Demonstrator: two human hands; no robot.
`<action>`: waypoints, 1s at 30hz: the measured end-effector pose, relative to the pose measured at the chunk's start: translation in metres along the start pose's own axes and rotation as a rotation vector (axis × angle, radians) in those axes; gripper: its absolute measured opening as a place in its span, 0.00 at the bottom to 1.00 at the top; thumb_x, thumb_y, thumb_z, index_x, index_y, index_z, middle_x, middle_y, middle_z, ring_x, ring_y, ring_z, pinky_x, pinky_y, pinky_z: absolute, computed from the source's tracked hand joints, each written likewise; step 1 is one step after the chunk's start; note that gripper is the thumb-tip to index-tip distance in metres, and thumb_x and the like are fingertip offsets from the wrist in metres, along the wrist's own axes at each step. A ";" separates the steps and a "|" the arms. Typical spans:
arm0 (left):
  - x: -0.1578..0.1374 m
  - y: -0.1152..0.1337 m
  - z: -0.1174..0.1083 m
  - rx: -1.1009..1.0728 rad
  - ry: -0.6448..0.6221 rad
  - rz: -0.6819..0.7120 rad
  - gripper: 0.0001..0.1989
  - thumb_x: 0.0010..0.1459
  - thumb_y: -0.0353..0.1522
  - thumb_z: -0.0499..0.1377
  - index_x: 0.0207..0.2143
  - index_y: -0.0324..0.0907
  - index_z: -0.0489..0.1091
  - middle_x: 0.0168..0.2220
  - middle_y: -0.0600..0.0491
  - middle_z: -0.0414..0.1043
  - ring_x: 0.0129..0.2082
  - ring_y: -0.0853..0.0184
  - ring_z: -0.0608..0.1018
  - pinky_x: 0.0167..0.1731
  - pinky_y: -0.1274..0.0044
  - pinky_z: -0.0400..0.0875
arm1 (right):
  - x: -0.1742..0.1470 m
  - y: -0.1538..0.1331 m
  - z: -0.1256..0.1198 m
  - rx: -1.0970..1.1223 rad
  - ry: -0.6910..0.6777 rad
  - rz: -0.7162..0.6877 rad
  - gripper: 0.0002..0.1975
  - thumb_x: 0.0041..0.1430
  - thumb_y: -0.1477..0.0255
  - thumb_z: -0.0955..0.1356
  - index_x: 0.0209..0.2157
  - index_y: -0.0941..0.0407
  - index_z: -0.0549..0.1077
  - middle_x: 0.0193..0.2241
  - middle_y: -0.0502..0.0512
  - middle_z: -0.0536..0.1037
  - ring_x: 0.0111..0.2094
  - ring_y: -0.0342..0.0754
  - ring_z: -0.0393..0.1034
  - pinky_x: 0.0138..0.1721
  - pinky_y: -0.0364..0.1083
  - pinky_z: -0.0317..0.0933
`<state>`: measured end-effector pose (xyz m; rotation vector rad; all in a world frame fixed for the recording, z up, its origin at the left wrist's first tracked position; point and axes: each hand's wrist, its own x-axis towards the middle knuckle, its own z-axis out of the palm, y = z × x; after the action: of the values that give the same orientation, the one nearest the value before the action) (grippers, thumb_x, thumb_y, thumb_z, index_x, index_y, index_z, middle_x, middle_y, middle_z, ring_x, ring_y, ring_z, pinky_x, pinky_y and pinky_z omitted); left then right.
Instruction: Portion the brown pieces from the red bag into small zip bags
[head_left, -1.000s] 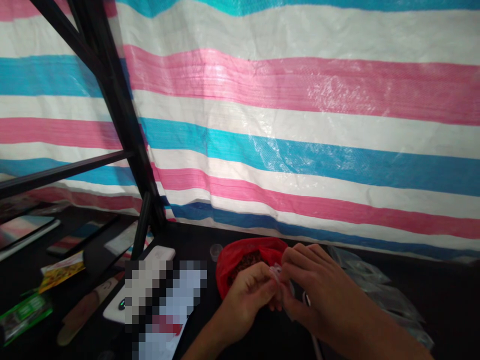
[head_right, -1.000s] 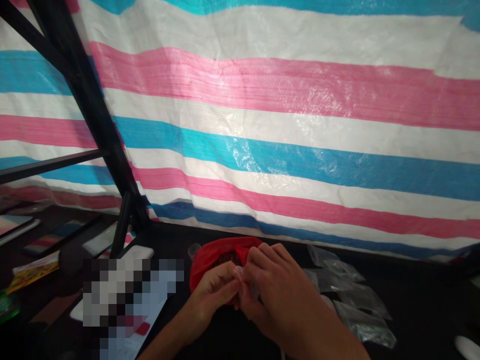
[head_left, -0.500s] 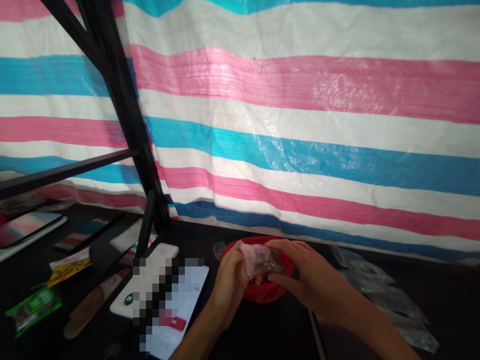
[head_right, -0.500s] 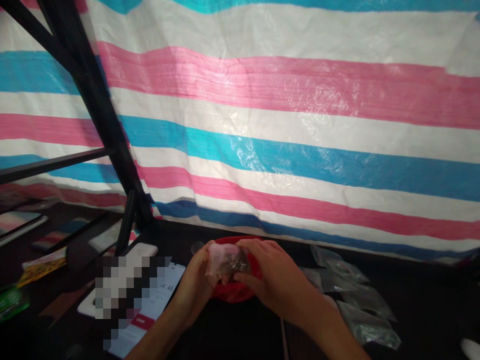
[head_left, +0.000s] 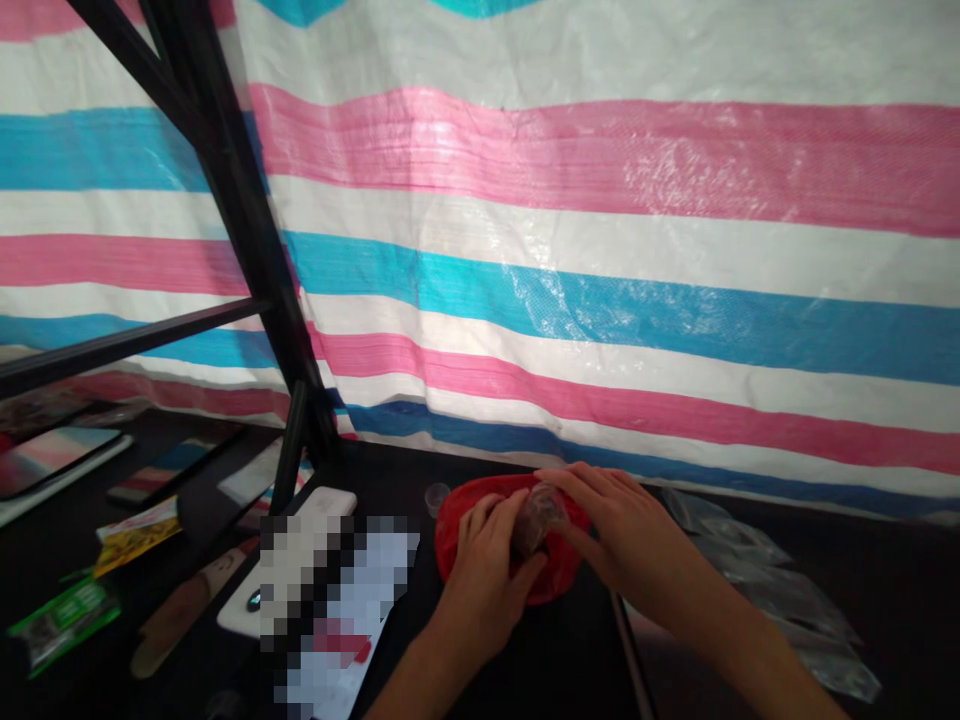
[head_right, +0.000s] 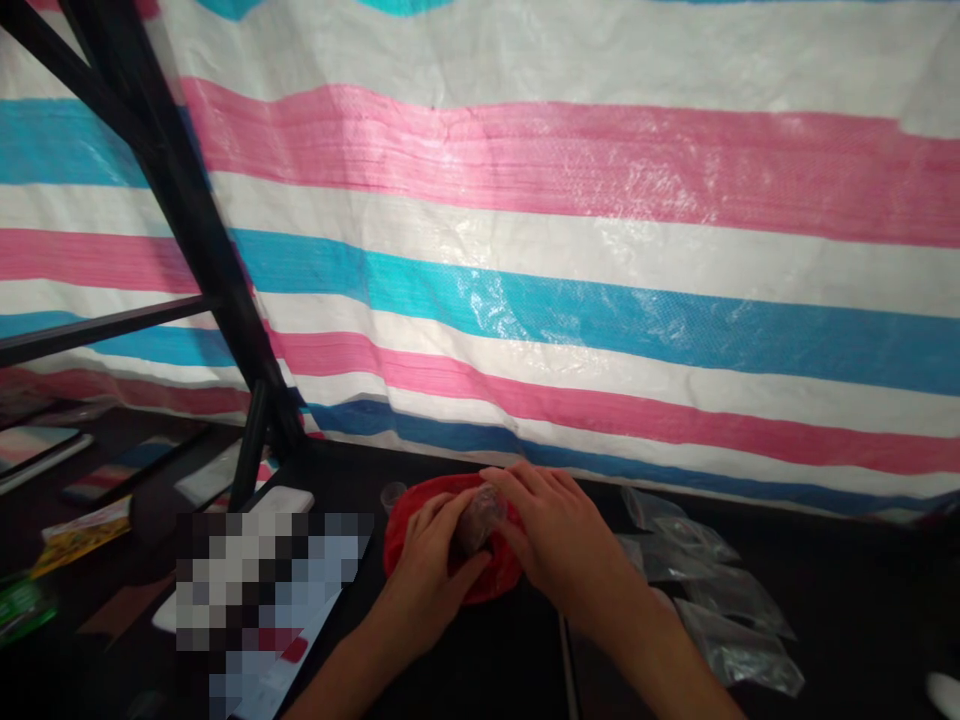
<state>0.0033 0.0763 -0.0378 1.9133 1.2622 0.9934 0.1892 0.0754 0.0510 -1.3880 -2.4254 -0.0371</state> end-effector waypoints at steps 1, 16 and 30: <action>0.002 -0.001 0.001 -0.018 0.020 -0.025 0.32 0.56 0.26 0.62 0.63 0.49 0.64 0.62 0.48 0.68 0.64 0.55 0.67 0.65 0.58 0.60 | 0.001 0.000 -0.001 0.016 0.011 0.005 0.23 0.65 0.75 0.69 0.60 0.50 0.68 0.54 0.57 0.76 0.53 0.57 0.73 0.54 0.58 0.65; 0.007 -0.001 -0.003 -0.115 0.166 -0.044 0.29 0.54 0.24 0.65 0.58 0.48 0.68 0.59 0.52 0.72 0.60 0.57 0.70 0.62 0.61 0.62 | 0.000 0.000 -0.010 0.037 0.127 -0.093 0.12 0.68 0.75 0.67 0.50 0.49 0.76 0.47 0.53 0.80 0.43 0.51 0.76 0.45 0.51 0.65; 0.006 0.006 -0.013 0.314 0.384 0.107 0.27 0.60 0.34 0.64 0.61 0.45 0.63 0.56 0.46 0.72 0.58 0.52 0.70 0.57 0.58 0.64 | -0.001 0.034 -0.029 -0.019 0.300 0.231 0.08 0.66 0.66 0.64 0.40 0.52 0.74 0.34 0.55 0.82 0.35 0.54 0.78 0.36 0.49 0.65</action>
<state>-0.0034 0.0816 -0.0249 2.1086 1.6259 1.3309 0.2260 0.0867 0.0731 -1.5394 -2.0174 -0.1973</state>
